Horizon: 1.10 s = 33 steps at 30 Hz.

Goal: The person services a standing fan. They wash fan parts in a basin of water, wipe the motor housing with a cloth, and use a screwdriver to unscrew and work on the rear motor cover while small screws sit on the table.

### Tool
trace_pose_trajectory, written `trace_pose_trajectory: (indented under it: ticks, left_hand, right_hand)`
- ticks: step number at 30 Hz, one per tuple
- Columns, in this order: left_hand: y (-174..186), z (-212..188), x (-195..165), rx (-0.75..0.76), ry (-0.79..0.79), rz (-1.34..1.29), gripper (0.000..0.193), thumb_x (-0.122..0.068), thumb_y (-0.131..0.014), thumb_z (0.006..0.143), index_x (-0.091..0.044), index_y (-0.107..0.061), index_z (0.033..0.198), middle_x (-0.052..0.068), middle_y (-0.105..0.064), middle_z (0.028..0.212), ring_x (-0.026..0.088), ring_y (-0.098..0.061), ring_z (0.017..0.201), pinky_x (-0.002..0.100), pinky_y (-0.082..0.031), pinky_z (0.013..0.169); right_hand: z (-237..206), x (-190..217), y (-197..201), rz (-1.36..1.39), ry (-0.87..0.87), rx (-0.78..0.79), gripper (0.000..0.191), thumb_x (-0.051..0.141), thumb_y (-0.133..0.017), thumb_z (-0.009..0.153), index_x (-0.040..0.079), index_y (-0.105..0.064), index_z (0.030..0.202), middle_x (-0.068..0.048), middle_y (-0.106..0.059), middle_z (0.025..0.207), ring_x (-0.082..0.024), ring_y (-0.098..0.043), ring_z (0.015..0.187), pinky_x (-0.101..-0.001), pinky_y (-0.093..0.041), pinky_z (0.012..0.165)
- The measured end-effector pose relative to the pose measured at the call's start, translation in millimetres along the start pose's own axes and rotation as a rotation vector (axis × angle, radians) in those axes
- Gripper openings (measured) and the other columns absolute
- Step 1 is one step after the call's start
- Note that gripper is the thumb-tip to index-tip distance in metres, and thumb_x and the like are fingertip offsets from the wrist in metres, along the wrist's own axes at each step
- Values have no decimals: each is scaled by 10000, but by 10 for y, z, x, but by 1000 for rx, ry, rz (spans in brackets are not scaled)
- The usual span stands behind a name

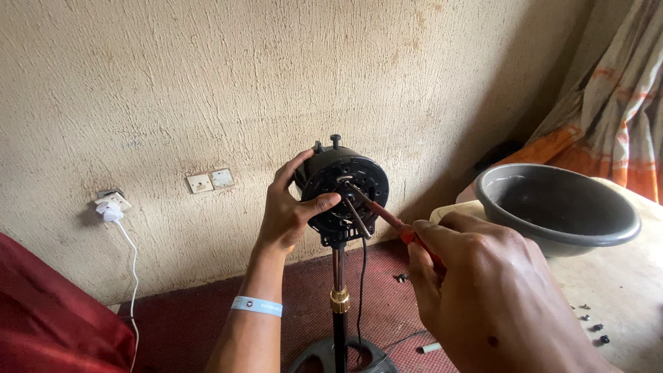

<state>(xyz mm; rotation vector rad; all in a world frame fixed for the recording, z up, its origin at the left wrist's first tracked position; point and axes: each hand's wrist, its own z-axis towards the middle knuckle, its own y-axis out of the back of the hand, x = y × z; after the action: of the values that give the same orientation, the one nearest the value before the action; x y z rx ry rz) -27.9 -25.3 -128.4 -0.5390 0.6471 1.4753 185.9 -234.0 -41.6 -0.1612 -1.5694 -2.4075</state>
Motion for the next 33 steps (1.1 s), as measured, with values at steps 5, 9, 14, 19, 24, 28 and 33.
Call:
trace_pose_trajectory:
  ticks: [5, 9, 14, 19, 24, 28, 33]
  left_hand:
    - [29, 3, -48, 5, 7, 6, 974, -417, -928, 626, -35, -562, 1444, 179, -637, 1347, 303, -634, 1269, 449, -535, 1106]
    - [41, 26, -68, 31, 37, -28, 985, -403, -923, 610, -39, -543, 1442, 176, -638, 1324, 314, -646, 1244, 467, -545, 1106]
    - [7, 14, -56, 25, 18, 60, 976, -424, -880, 648, -54, -517, 1475, 179, -618, 1338, 313, -639, 1254, 478, -536, 1110]
    - [35, 38, -70, 41, -16, 129, 964, -447, -873, 677, -47, -513, 1476, 186, -588, 1398, 342, -603, 1309, 514, -507, 1142]
    - [26, 75, -81, 39, 44, 127, 975, -600, -773, 713, -70, -500, 1484, 204, -524, 1442, 373, -542, 1354, 555, -450, 1152]
    - [23, 90, -112, 26, 92, 111, 976, -743, -594, 789, -92, -495, 1511, 208, -434, 1526, 380, -406, 1452, 587, -336, 1176]
    - [10, 168, -176, 41, 136, 102, 930, -706, -626, 787, -94, -550, 1484, 216, -451, 1503, 380, -430, 1442, 575, -350, 1186]
  right_hand:
    - [13, 22, 1, -3, 8, 13, 179, 204, -687, 901, 128, -813, 1003, -77, -793, 821, -200, -771, 646, -362, -619, 696]
    - [26, 31, -7, -17, -10, 49, 185, 217, -673, 924, 142, -815, 1015, -76, -796, 834, -193, -727, 656, -351, -625, 665]
    - [-20, 52, -63, -27, -55, 47, 207, 246, -671, 930, 150, -797, 1064, -76, -780, 842, -182, -736, 648, -321, -630, 627]
    - [-38, 32, -111, -27, -69, 13, 242, 267, -691, 923, 171, -803, 1116, -71, -782, 860, -190, -720, 651, -333, -628, 594]
    - [-36, -54, -193, -4, -70, -21, 265, 267, -693, 912, 174, -800, 1135, -68, -785, 887, -200, -731, 687, -343, -632, 642]
    - [-70, -94, -278, 31, -11, -137, 282, 254, -720, 868, 146, -807, 1114, -90, -768, 912, -244, -770, 751, -387, -619, 705]
    - [-52, -117, -302, 35, -29, -144, 278, 267, -731, 852, 160, -806, 1097, -81, -754, 915, -261, -762, 792, -402, -608, 726]
